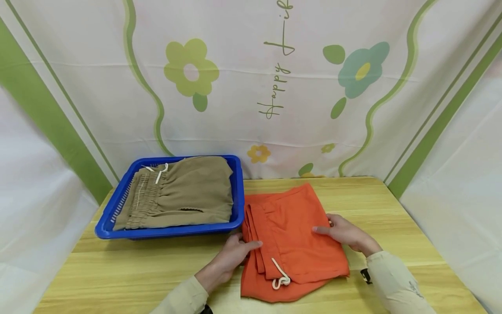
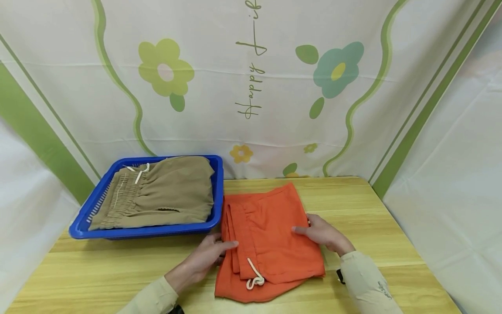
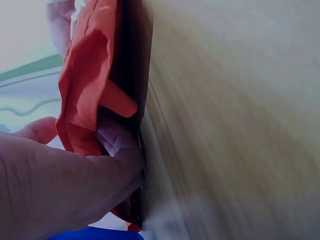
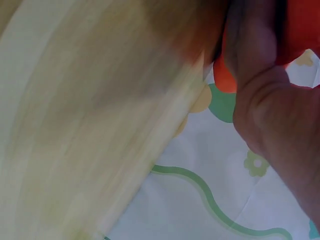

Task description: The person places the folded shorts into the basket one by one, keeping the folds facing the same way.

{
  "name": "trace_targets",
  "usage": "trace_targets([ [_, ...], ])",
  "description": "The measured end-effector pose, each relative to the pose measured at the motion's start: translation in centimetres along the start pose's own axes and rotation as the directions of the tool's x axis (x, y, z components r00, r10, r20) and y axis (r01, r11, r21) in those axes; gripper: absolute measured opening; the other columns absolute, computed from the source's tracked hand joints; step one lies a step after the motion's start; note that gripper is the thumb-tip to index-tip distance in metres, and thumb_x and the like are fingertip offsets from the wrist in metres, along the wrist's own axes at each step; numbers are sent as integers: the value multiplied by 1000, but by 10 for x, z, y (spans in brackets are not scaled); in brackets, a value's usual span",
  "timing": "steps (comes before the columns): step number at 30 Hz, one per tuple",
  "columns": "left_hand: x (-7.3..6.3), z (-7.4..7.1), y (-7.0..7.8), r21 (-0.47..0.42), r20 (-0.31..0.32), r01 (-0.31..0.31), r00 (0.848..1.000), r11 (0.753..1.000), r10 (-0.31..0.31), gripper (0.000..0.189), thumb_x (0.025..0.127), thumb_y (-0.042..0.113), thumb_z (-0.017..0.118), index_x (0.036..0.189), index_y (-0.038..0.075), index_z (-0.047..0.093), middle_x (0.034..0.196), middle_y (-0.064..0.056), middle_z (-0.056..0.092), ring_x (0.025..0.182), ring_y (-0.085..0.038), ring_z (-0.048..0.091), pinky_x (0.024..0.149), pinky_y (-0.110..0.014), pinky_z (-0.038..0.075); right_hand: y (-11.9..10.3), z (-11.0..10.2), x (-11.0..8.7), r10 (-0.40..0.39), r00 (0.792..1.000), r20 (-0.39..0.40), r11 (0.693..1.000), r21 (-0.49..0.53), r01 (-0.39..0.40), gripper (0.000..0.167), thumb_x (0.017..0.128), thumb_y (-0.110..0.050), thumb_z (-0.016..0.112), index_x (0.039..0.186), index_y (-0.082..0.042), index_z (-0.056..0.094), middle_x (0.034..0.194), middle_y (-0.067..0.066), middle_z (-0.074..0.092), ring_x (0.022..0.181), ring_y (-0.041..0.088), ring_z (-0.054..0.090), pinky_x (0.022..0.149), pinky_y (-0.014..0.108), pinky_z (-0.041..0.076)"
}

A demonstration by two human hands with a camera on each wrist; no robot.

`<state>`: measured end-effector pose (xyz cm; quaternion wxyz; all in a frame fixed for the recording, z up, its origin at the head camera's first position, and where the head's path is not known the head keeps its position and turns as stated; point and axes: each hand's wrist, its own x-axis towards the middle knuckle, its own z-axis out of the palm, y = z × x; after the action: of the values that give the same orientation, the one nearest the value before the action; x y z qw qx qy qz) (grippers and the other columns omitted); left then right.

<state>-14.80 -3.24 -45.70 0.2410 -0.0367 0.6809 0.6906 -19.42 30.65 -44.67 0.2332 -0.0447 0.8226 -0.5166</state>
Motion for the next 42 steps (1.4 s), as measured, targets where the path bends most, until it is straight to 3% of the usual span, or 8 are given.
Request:
trace_targets([
  [12,2,4,2,25,-11,-1,1000,1000,1,60,93,22,74,139,-2,44,115,-15,63,98,-24,66,87,-44,56,7,-5,-4,-52,981,187,994,106,32,35,100,-18,66,118,12,62,101,17,71,89,26,70,76,37,59],
  [16,4,5,0,12,-19,-29,999,1000,29,64,93,20,75,142,-1,40,116,-17,62,97,-26,68,84,-45,58,7,-3,-3,-42,983,180,991,130,19,43,98,-15,68,129,12,55,112,18,68,99,28,68,82,38,58],
  [22,8,7,-2,26,-26,-53,998,998,54,74,92,19,75,150,-3,34,129,-16,60,109,-27,65,96,-47,53,6,0,-1,-12,990,141,989,151,-9,67,97,-16,69,148,11,36,124,19,62,108,30,65,88,41,57],
  [26,8,7,-1,37,-15,-72,997,997,73,71,92,17,75,150,0,37,132,-13,60,112,-25,64,100,-47,50,6,1,-3,-11,990,143,987,160,-12,66,99,-17,67,149,11,35,124,19,62,108,30,65,88,42,57],
  [30,5,8,2,75,23,-148,989,986,147,74,93,11,73,155,3,32,142,-17,54,122,-30,59,106,-50,45,6,-1,-5,-31,989,143,988,155,8,67,100,-15,66,150,13,32,126,20,61,110,31,65,88,42,57],
  [33,2,11,6,122,31,-206,978,971,204,83,94,9,71,160,3,22,154,-23,39,138,-37,43,114,-56,33,5,-1,-8,-54,988,145,989,144,33,67,99,-13,65,150,13,31,128,22,60,110,31,64,88,42,57],
  [38,-3,15,10,195,20,-224,974,955,224,90,96,12,70,161,-3,10,163,-28,15,149,-44,17,118,-62,18,2,-2,-11,-80,987,142,990,127,62,63,99,-12,65,148,14,34,128,23,59,109,31,65,87,41,57],
  [42,-5,17,13,250,43,-253,967,935,250,84,97,13,70,161,1,17,161,-26,26,146,-42,28,116,-60,25,-2,-1,-15,-88,988,130,991,109,74,64,99,-12,65,148,14,33,130,24,59,110,31,64,87,40,57],
])
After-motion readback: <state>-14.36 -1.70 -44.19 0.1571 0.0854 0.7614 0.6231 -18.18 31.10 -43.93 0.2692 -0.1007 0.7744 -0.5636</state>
